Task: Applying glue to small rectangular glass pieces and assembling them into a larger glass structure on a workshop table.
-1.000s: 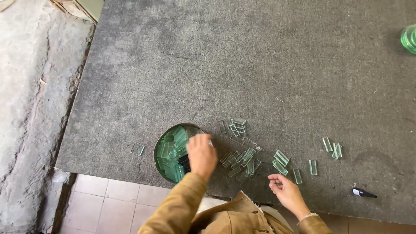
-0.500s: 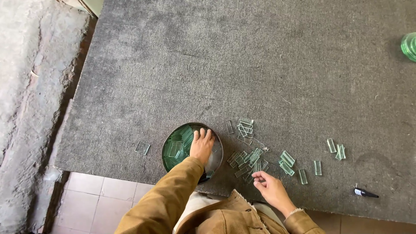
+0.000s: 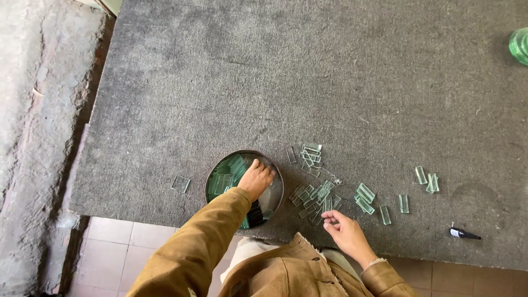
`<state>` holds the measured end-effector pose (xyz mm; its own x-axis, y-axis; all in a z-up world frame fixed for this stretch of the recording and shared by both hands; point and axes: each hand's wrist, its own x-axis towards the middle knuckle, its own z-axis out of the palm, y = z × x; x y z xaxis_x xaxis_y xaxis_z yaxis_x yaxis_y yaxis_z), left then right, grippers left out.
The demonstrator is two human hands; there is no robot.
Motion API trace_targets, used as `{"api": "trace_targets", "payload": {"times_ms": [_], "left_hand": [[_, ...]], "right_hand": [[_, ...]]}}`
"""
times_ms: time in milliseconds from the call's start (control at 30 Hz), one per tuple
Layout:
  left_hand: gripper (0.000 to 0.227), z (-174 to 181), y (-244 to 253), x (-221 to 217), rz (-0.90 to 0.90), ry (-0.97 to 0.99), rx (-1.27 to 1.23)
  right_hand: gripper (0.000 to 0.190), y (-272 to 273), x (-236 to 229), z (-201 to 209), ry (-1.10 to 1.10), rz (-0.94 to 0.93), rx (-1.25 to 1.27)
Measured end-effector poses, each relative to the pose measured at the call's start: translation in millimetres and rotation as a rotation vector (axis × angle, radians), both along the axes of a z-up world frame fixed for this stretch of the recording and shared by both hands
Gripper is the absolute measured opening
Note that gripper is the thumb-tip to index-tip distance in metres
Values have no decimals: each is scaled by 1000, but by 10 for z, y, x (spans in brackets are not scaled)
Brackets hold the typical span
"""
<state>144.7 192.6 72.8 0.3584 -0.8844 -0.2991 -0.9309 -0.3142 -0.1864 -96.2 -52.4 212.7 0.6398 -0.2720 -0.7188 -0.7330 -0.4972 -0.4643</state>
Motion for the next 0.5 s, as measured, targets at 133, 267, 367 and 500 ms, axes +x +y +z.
{"api": "trace_targets", "payload": {"times_ms": [133,267,367,500], "left_hand": [[45,-55,15,-55,42,45,-91],[66,-56,9,-53,98,110,-30],[22,-86,27,-87,87,65,-69],[34,-197,54,-93,153,158,-130]], "right_hand": [[30,13,-2,10,13,0,-3],[31,111,87,133,31,43,-8],[29,282,245,253,-96,106,-20],[31,628,573,260,-361,465,-65]]}}
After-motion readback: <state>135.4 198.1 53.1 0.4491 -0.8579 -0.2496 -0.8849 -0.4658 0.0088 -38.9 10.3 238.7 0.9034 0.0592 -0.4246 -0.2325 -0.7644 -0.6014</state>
